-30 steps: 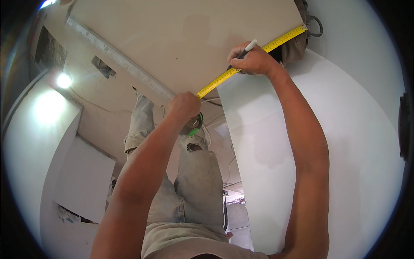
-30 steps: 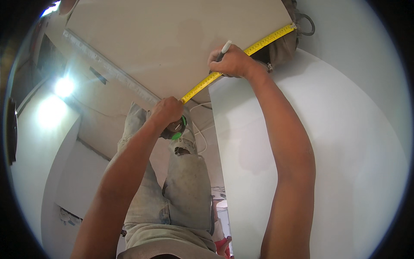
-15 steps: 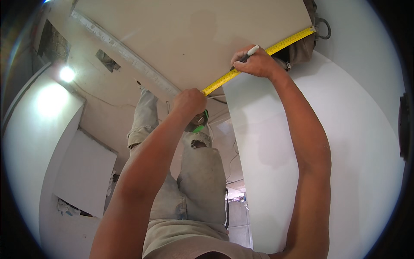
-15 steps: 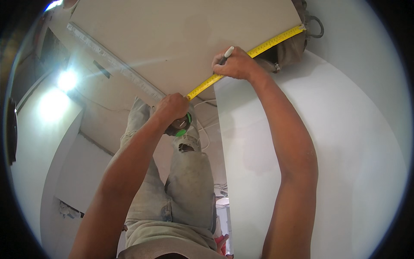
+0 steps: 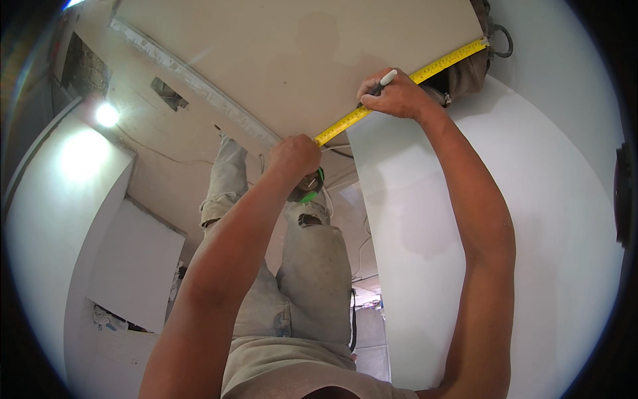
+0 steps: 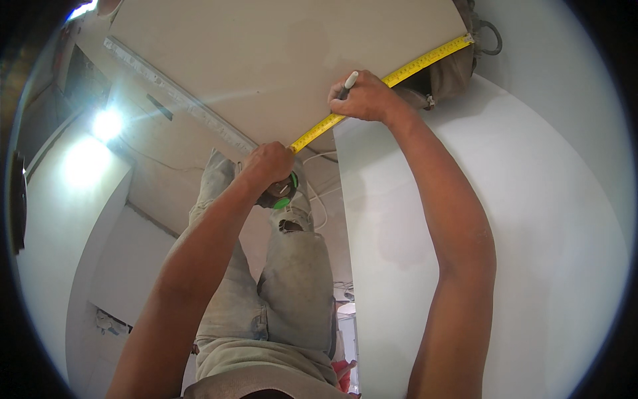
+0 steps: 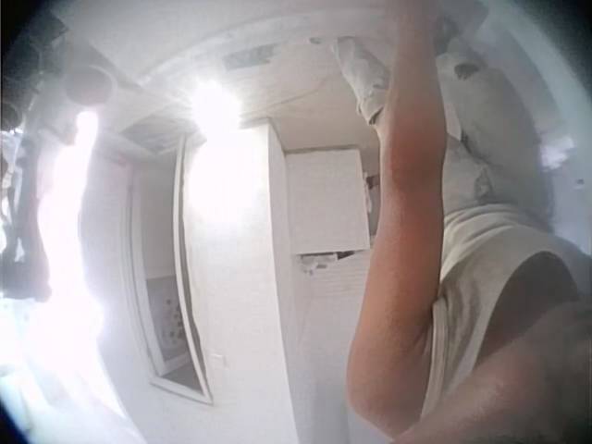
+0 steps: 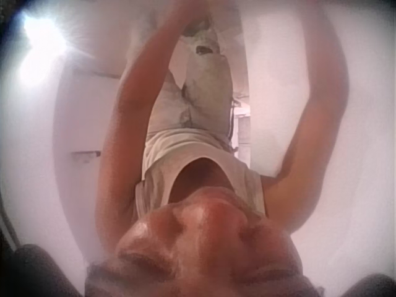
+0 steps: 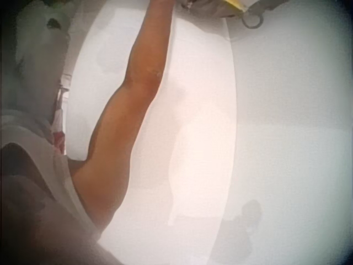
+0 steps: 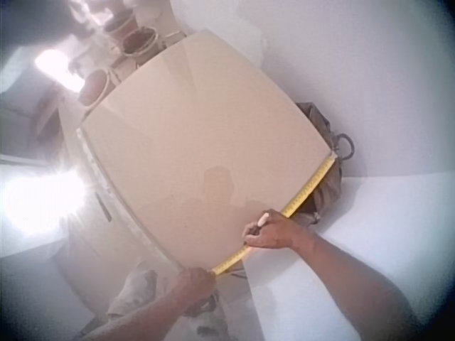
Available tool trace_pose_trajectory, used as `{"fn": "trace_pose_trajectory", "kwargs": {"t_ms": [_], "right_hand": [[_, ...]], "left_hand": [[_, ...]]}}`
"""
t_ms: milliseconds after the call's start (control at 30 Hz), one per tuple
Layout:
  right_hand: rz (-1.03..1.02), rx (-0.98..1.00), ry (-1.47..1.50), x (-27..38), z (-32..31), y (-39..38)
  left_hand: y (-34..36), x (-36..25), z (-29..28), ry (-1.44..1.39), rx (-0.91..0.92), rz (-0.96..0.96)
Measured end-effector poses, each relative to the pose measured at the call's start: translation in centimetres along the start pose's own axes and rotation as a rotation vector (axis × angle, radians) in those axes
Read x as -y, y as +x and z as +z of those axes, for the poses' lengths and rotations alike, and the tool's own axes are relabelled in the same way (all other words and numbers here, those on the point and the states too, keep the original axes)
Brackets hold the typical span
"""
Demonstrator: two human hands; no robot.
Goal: The person measures and marks a large ceramic tile using a tape measure, ruler, and pencil, then uses an angle grinder to cut the tile along the marked line. The person handles the tile and tools directly on the floor.
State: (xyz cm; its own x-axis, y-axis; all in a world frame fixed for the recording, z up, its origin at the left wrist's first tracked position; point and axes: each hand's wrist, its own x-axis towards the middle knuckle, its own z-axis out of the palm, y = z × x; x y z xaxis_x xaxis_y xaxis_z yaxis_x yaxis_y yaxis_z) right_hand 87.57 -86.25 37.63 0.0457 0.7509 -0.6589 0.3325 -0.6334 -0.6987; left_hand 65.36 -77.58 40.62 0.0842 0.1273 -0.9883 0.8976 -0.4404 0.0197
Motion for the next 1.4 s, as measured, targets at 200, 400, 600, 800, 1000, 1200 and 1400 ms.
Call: {"fn": "trace_pose_trajectory", "kwargs": {"t_ms": [200, 400, 600, 800, 1000, 1200, 1400], "right_hand": [[-0.022, -0.022, -0.004, 0.0, 0.2, 0.0], [-0.003, -0.024, -0.033, 0.2, 0.1, 0.0], [0.019, -0.049, 0.002, -0.1, 0.2, 0.0], [0.163, -0.086, 0.295, 0.9, -0.9, -0.1], [0.108, -0.279, 0.869, -0.9, -1.7, 0.5], [-0.258, -0.538, 1.544, 3.3, -3.7, -1.5], [-0.532, -0.533, 1.707, 8.2, -1.3, -7.7]], "left_hand": [[0.1, 0.0, 0.0, 0.005, 0.001, -0.012], [0.2, 0.0, 0.1, 0.007, 0.012, -0.002], [0.3, 0.0, 0.2, -0.001, 0.004, 0.003], [1.1, 1.0, 0.9, 0.024, -0.016, 0.059], [0.8, 1.1, 0.7, 0.099, 0.005, 0.132], [4.0, 6.5, 5.2, 0.078, -0.070, 0.482], [-3.1, 7.2, -1.8, -0.559, 0.127, 0.454]]}}
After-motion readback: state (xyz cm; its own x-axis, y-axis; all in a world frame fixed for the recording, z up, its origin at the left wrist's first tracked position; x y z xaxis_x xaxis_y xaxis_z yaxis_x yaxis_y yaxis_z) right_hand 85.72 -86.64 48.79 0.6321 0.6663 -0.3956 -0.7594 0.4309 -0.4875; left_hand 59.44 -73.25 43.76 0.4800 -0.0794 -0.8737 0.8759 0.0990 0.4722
